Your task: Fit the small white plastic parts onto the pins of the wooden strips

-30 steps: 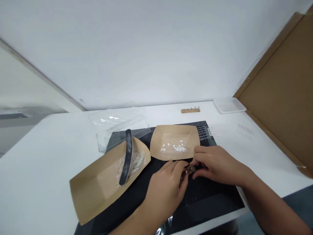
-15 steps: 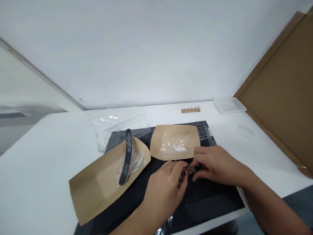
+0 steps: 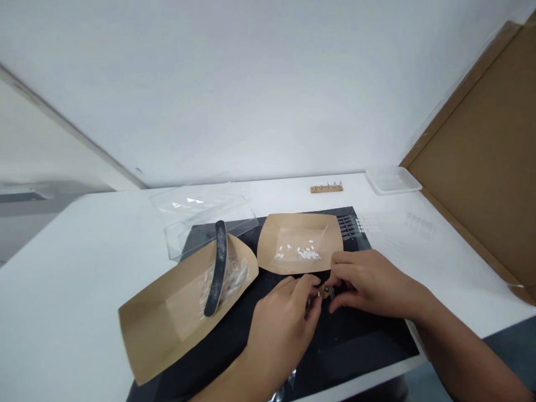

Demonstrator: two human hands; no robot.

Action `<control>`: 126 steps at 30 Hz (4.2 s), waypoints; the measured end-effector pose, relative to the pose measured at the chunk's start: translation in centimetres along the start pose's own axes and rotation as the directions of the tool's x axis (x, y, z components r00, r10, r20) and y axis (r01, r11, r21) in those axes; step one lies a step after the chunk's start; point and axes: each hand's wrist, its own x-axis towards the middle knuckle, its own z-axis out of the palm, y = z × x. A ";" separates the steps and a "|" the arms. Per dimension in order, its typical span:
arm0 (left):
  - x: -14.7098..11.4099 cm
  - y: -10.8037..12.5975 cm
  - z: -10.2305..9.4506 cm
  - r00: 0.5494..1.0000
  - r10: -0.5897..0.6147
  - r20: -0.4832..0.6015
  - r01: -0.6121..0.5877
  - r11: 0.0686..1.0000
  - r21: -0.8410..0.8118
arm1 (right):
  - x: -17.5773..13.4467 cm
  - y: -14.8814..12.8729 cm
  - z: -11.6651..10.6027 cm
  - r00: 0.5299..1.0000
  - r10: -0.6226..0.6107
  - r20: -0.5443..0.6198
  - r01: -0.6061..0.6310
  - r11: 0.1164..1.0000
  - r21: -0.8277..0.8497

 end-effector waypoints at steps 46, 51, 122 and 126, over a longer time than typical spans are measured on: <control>2.8 -2.6 -3.3 0.989 -0.143 0.034 0.147 0.957 -0.249 | 0.8 -0.1 2.1 0.943 -0.294 -0.157 0.261 0.945 -0.198; 2.8 -2.6 -3.1 0.992 -0.128 0.021 0.129 0.966 -0.223 | 0.8 0.0 2.3 0.945 -0.288 -0.152 0.254 0.944 -0.210; 2.9 -2.1 -3.5 0.966 -0.127 -0.225 0.092 0.983 -0.160 | 1.0 -0.8 2.7 0.890 -0.448 -0.085 0.374 0.825 -0.423; 3.0 -2.2 -3.5 0.963 -0.106 -0.247 0.070 0.986 -0.149 | 1.1 -0.7 2.7 0.873 -0.476 -0.105 0.393 0.815 -0.426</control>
